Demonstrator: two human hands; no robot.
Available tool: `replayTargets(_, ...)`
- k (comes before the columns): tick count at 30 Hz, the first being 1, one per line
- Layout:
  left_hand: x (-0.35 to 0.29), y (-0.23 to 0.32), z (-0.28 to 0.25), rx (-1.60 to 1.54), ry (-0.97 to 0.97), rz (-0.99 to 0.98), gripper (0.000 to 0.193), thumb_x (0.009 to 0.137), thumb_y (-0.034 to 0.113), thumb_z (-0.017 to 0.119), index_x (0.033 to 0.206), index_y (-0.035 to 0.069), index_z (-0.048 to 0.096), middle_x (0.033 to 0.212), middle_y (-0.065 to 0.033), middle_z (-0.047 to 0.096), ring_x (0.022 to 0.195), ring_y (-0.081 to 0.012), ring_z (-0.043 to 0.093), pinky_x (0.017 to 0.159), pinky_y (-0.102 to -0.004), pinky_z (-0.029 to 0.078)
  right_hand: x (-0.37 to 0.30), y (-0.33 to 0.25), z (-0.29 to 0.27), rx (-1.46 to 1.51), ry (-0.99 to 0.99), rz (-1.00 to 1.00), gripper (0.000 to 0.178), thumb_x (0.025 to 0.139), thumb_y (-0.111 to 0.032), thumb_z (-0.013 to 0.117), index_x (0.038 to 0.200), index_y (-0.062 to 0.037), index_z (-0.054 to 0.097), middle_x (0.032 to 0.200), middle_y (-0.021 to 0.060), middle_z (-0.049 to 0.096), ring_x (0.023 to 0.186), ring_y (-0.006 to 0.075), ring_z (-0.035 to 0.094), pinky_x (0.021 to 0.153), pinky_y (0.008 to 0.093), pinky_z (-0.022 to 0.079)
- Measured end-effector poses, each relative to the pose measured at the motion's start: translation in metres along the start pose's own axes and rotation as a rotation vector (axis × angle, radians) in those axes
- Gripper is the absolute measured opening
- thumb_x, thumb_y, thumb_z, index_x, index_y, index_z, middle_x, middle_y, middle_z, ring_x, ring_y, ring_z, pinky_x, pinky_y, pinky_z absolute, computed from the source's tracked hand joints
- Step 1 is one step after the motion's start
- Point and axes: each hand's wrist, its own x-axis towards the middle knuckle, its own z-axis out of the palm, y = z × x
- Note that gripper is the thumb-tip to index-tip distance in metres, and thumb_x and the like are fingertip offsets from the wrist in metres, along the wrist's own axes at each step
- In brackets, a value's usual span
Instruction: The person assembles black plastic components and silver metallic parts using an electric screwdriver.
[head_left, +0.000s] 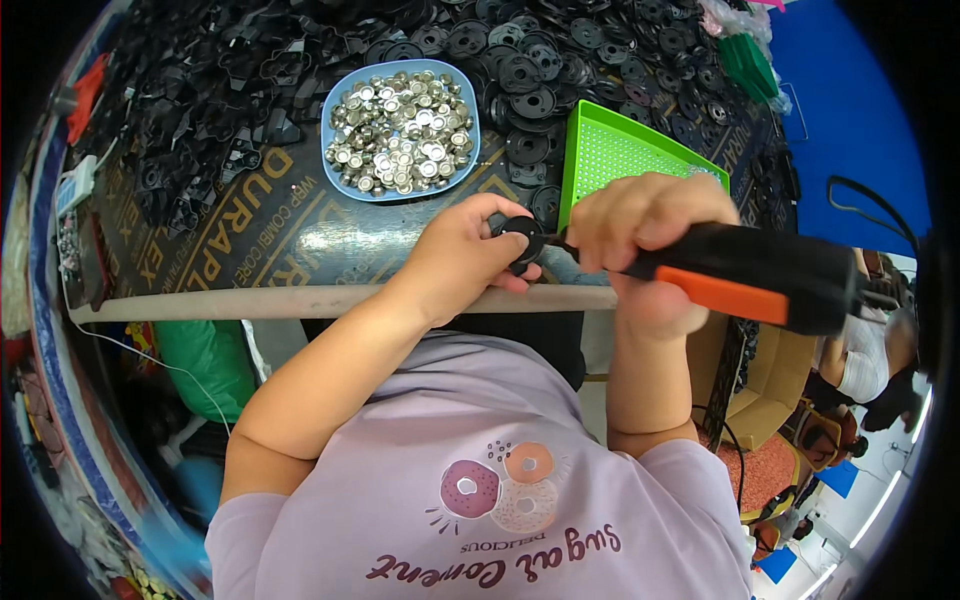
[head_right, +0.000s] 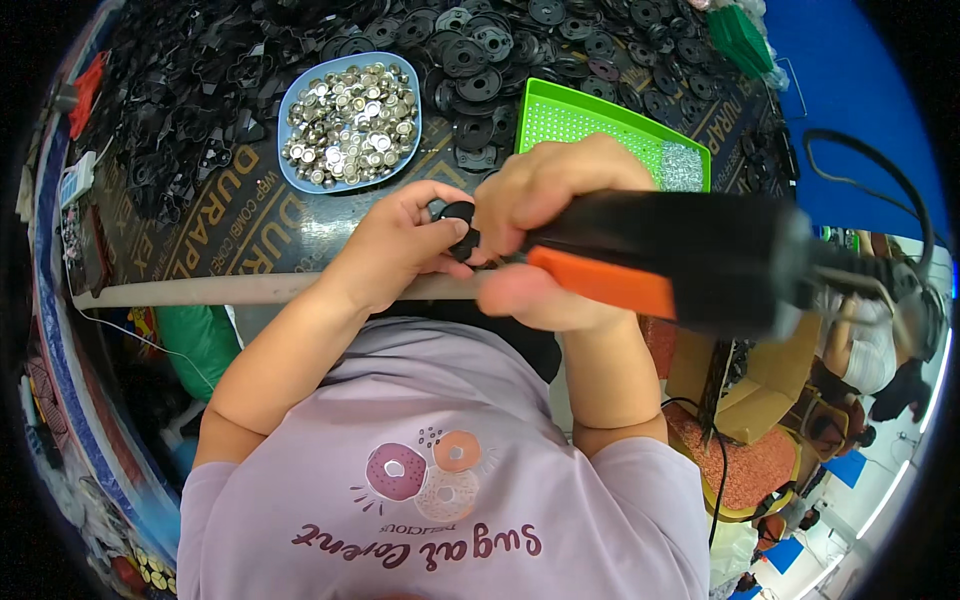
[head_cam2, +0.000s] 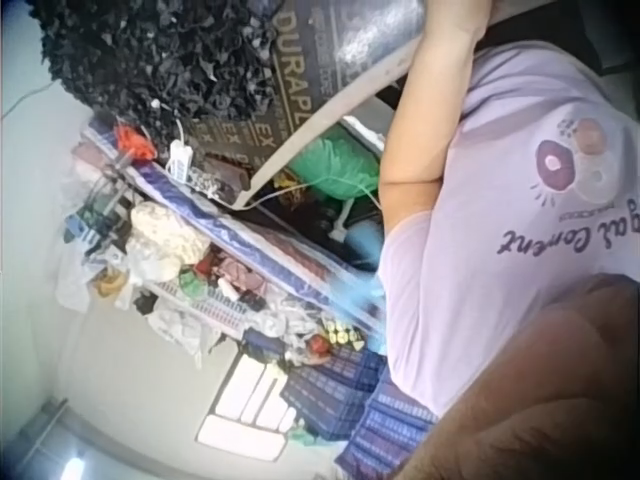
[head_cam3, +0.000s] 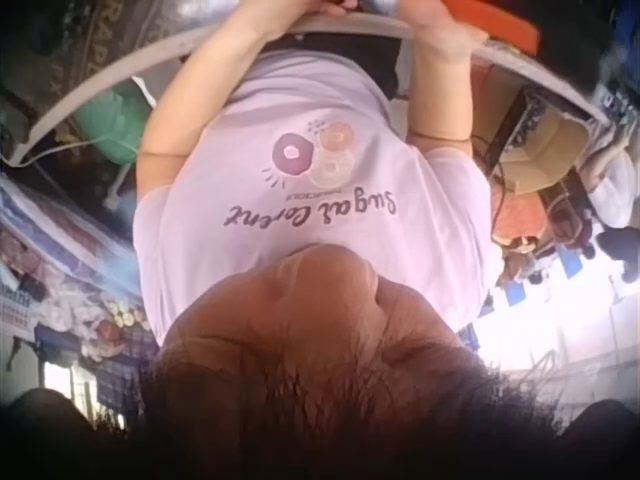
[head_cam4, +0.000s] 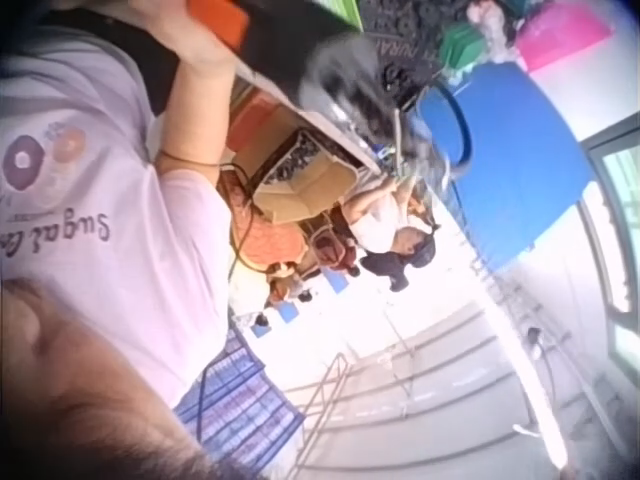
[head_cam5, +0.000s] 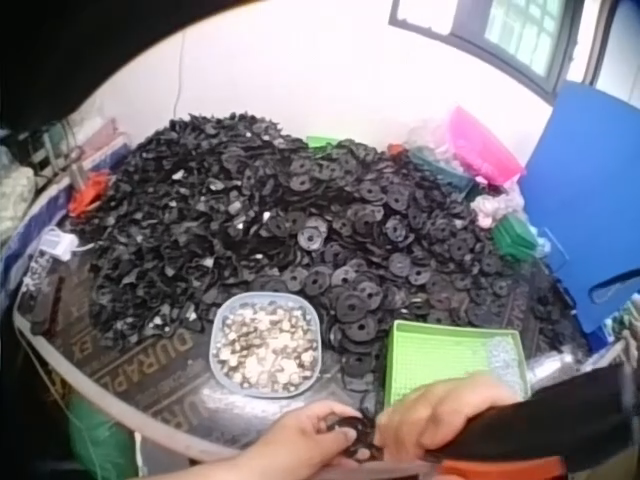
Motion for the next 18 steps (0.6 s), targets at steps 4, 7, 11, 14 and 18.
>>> replayTargets(4,-0.003,-0.003,0.004,0.060,0.021,0.048,0.026,0.088,-0.001,0.056,0.114,-0.001,0.050,0.090,-0.0098,0.060,0.081,-0.0186,0.068,0.064,-0.0244,0.057,0.010,-0.009,-0.016,-0.010,0.051,-0.133,0.037,0.071,-0.006,0.081,0.089,-0.0031,0.048,0.069,0.0091,0.056,0.057,0.0156,0.055,0.052,0.0276,0.047)
replayTargets(7,-0.008,-0.005,0.005,0.084,0.016,0.128,0.028,0.087,-0.003,0.056,0.115,-0.001,0.051,0.092,-0.0085,0.060,0.084,-0.0184,0.068,0.068,-0.0243,0.057,0.009,-0.002,-0.032,-0.255,0.345,-0.082,0.022,0.080,0.006,0.065,0.089,-0.0029,0.048,0.070,0.0091,0.056,0.053,0.0155,0.056,0.052,0.0273,0.049)
replayTargets(11,-0.009,-0.006,-0.005,0.182,-0.001,0.222,0.029,0.085,-0.004,0.058,0.113,0.001,0.052,0.098,-0.0068,0.060,0.084,-0.0131,0.064,0.067,-0.0233,0.055,0.008,0.012,-0.037,-0.125,0.420,-0.022,0.021,0.080,0.006,0.065,0.088,-0.0032,0.048,0.070,0.0086,0.058,0.054,0.0150,0.057,0.051,0.0259,0.049)
replayTargets(14,-0.008,-0.004,-0.005,0.328,-0.001,0.249,0.030,0.085,-0.004,0.060,0.113,0.002,0.051,0.101,-0.0072,0.060,0.085,-0.0118,0.061,0.066,-0.0232,0.054,0.010,0.018,-0.036,-0.161,0.471,0.018,0.023,0.077,0.007,0.068,0.087,-0.0035,0.051,0.070,0.0085,0.060,0.053,0.0144,0.059,0.051,0.0262,0.049)
replayTargets(18,-0.008,-0.002,-0.003,0.127,0.034,0.108,0.032,0.087,0.000,0.059,0.118,0.002,0.049,0.102,-0.0085,0.062,0.084,-0.0124,0.063,0.063,-0.0230,0.054,0.010,0.023,-0.038,-0.158,0.474,0.013,0.023,0.076,0.008,0.068,0.086,-0.0035,0.051,0.070,0.0083,0.060,0.052,0.0142,0.058,0.050,0.0257,0.049)
